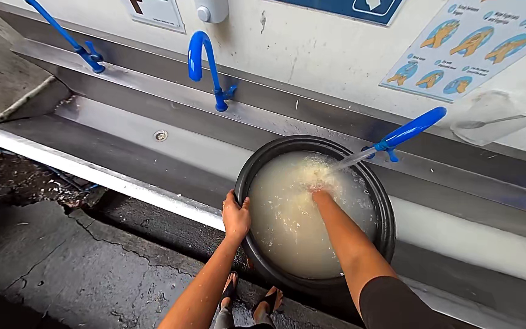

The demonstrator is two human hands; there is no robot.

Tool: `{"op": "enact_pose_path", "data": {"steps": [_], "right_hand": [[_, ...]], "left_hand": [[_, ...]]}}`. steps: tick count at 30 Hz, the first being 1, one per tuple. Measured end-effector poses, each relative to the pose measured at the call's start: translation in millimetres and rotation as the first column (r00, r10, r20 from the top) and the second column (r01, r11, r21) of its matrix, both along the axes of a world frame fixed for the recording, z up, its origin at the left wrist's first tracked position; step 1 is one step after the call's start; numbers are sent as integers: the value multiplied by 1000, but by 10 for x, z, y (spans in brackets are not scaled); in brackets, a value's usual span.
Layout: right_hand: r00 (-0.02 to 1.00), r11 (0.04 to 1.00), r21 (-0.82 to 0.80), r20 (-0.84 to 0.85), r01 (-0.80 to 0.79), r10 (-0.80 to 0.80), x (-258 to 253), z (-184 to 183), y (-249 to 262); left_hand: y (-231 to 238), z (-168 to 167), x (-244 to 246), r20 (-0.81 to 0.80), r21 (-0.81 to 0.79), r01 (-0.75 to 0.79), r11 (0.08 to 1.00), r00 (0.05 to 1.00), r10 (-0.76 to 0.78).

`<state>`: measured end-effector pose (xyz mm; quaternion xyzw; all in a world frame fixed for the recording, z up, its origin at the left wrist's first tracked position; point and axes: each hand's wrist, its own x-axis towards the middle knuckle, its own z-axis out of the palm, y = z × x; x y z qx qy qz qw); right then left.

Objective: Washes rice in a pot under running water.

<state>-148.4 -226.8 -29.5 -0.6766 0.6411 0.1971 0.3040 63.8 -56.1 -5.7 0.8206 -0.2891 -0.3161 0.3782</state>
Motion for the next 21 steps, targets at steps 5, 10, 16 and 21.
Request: {"op": "enact_pose_path", "data": {"steps": [5, 10, 16, 21], "right_hand": [[1000, 999, 53, -22, 11, -9, -508, -142, -83], [943, 945, 224, 181, 238, -280, -844, -152, 285], [911, 927, 342, 313, 155, -267, -730, -125, 798], [846, 879, 426, 367, 215, -385, -324, -45, 1112]], "left_hand": [[3, 34, -29, -12, -69, -13, 998, 1000, 12], [1, 78, -38, -2, -69, -8, 998, 1000, 8], [-4, 88, -39, -7, -67, -22, 997, 1000, 21], [6, 51, -46, -9, -75, -32, 997, 999, 31]]}}
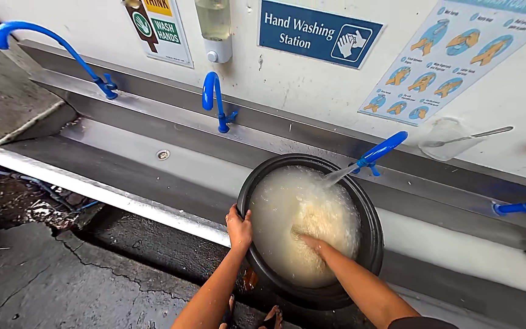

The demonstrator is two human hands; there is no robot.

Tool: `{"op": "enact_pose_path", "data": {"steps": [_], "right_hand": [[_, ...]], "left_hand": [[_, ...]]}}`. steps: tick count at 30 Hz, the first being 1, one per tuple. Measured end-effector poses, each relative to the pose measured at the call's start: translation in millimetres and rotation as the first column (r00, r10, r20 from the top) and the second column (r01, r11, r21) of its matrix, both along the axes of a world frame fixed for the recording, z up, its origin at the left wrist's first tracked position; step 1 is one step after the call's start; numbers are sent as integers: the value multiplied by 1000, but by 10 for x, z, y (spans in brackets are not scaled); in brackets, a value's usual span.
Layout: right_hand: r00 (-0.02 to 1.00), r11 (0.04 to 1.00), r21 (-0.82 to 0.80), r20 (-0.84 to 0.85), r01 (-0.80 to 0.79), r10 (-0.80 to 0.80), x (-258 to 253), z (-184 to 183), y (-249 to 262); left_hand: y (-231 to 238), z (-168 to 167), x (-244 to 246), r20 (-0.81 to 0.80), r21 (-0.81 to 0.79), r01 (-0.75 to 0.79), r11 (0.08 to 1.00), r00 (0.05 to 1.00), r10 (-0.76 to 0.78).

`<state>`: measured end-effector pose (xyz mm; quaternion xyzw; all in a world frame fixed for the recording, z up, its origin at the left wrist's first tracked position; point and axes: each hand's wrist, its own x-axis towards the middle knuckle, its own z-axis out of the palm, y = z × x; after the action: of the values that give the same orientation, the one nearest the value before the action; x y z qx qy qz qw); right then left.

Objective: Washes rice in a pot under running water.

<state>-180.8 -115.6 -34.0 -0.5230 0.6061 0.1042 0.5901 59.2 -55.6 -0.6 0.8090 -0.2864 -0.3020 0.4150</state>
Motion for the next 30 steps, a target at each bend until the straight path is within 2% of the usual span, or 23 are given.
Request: {"op": "enact_pose_path", "data": {"steps": [3, 5, 7, 9, 10, 12, 15, 17, 19, 20, 22, 26, 27, 28, 30], "right_hand": [[990, 998, -3, 132, 56, -55, 284, 84, 137], [945, 997, 7, 317, 81, -79, 447, 78, 217], [889, 980, 96, 413, 172, -196, 613, -52, 226], [900, 967, 101, 352, 236, -256, 789, -121, 151], [926, 973, 50, 299, 224, -229, 863, -142, 87], [975, 979, -133, 185, 152, -126, 964, -102, -77], [994, 927, -364, 96, 88, -57, 1043, 121, -423], [996, 847, -528, -90, -51, 4, 1044, 217, -681], [964, 761, -615, -259, -207, 53, 1013, 202, -924], [959, 734, -640, -277, -227, 55, 1003, 146, -1039], [978, 730, -663, -206, -166, 36, 993, -14, -1212], [996, 784, -618, 92, 65, -9, 1029, -217, -1200], [990, 811, -582, 136, 62, 22, 1084, -200, -1117], [987, 825, -565, 127, -10, 98, 1139, -200, -1042], [955, 786, -563, -24, -257, 295, 1163, -284, -959]], "left_hand": [[-12, 5, 10, -2, -15, -7, 1000, 1000, 7], [7, 13, 7, -6, -22, -4, 1000, 1000, 4], [23, -3, 5, 6, -25, 1, 1000, 1000, 0], [18, -1, 10, 10, -13, 8, 1000, 1000, -8], [15, -5, 11, 9, -8, 9, 1000, 1000, -9], [16, -14, 13, 4, -5, 11, 1000, 1000, -11], [9, -8, 18, 3, 0, 9, 1000, 1000, -9], [6, -5, 25, 9, 9, 11, 1000, 1000, -11], [0, -4, 31, 11, 16, 9, 1000, 1000, -9], [-7, 0, 37, 10, 18, 6, 1000, 1000, -7], [-9, -13, 44, 2, 25, 11, 1000, 1000, -12], [3, -37, -24, -23, 26, 35, 999, 999, -35], [32, -26, -24, -19, 20, 24, 1000, 1000, -23], [59, -23, -18, -16, 18, 15, 1000, 1000, -15], [78, 13, 5, -26, 21, 14, 1000, 1000, -13]]}}
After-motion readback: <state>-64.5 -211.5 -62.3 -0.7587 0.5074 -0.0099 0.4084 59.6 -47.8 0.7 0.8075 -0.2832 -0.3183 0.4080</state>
